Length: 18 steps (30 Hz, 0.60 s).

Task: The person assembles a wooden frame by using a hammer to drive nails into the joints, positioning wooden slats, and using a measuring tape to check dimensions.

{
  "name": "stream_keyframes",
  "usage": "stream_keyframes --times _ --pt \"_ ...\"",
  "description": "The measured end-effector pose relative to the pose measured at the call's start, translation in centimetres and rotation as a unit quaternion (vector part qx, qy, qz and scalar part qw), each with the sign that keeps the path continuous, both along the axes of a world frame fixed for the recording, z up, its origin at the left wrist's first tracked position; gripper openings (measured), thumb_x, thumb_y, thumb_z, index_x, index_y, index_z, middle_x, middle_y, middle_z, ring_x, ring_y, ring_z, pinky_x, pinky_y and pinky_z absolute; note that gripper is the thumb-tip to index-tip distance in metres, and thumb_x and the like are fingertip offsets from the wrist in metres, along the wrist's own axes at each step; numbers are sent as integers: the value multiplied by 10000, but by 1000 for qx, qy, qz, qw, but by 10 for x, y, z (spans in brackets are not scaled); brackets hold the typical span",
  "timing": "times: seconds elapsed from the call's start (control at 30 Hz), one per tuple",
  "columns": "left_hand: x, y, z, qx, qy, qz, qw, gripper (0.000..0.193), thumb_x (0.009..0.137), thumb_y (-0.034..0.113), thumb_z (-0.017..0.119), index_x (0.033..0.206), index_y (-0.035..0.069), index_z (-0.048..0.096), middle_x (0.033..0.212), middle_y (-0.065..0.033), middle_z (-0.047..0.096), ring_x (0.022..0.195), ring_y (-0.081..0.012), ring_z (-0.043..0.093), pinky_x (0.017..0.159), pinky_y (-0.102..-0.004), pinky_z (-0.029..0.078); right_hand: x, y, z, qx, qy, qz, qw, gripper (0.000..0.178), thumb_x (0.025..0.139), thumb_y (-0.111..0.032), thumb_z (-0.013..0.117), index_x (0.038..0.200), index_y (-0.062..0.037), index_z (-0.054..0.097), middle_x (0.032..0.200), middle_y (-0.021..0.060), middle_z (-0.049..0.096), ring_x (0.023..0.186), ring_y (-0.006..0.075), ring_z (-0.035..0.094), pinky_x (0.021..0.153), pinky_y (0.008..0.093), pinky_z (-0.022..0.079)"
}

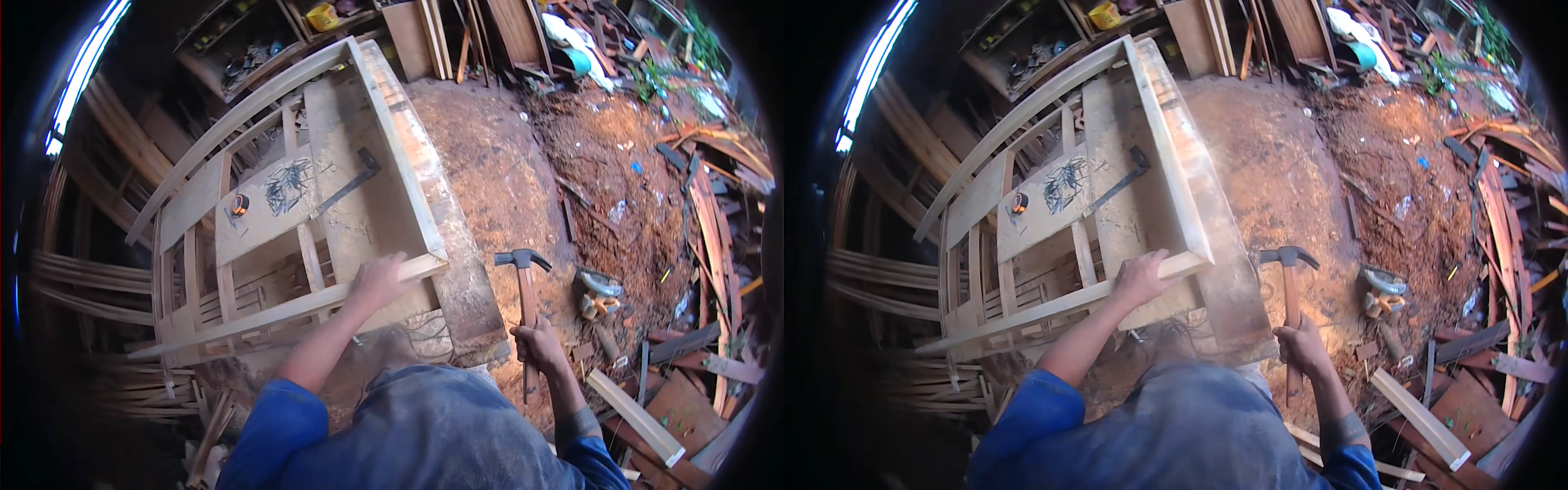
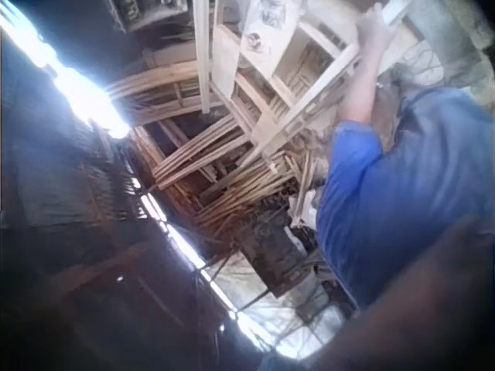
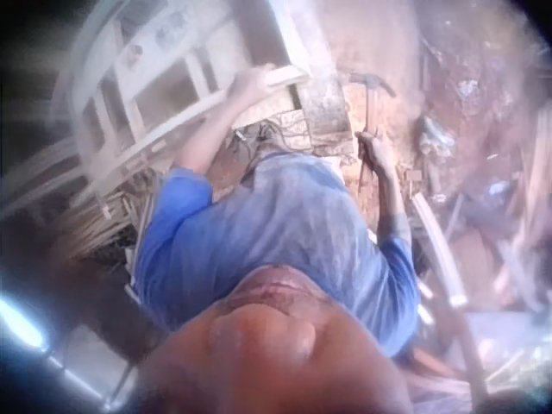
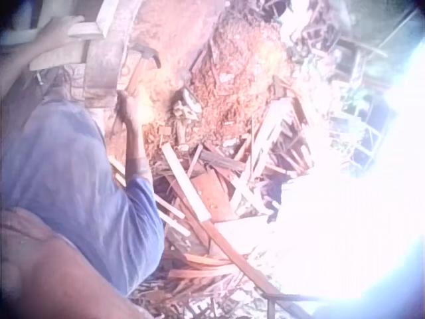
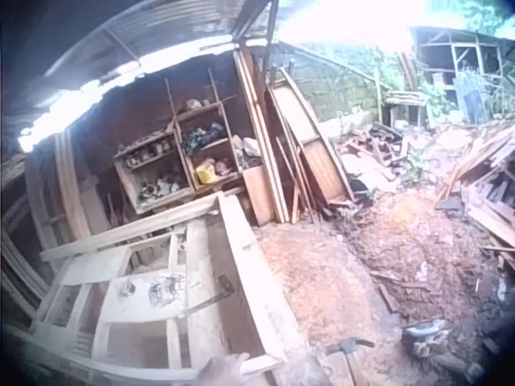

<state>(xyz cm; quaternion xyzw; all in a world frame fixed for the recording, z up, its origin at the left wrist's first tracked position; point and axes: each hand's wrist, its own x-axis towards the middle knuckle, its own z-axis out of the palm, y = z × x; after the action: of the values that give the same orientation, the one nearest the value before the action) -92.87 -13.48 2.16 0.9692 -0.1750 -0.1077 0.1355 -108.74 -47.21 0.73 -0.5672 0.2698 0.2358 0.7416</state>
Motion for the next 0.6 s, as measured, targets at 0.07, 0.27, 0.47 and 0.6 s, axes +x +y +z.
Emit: stream_keyframes --times 0.07,0.27,0.47,0.6 --pt "-1 8 0 -6 -2 -2 1000 557 816 459 751 1213 93 616 1074 -169 714 996 -377 683 861 -501 524 17 14 18 -66 -40 20 997 177 852 -61 646 933 -45 489 638 16 502 449 130 499 414 305 440" --pt "-26 36 -8 -116 -197 -93 969 563 909 372 697 1354 73 527 1474 -217 453 1446 -416 323 1192 -572 245 102 113 129 -113 -244 62 961 415 877 -98 657 1253 -19 501 819 29 553 637 98 563 519 269 469" --pt "-136 127 8 -343 -149 -20 927 329 811 216 783 1080 41 707 1050 -157 692 950 -353 667 860 -450 537 176 207 93 -277 -246 180 911 278 883 -177 662 1071 11 582 659 52 570 511 127 559 434 305 429" --pt "-229 230 -80 -313 38 283 906 282 846 220 737 1046 23 717 937 -166 732 824 -339 718 745 -404 575 254 284 35 -304 -234 244 890 294 879 -179 630 1086 18 557 735 100 612 556 179 615 470 348 496"
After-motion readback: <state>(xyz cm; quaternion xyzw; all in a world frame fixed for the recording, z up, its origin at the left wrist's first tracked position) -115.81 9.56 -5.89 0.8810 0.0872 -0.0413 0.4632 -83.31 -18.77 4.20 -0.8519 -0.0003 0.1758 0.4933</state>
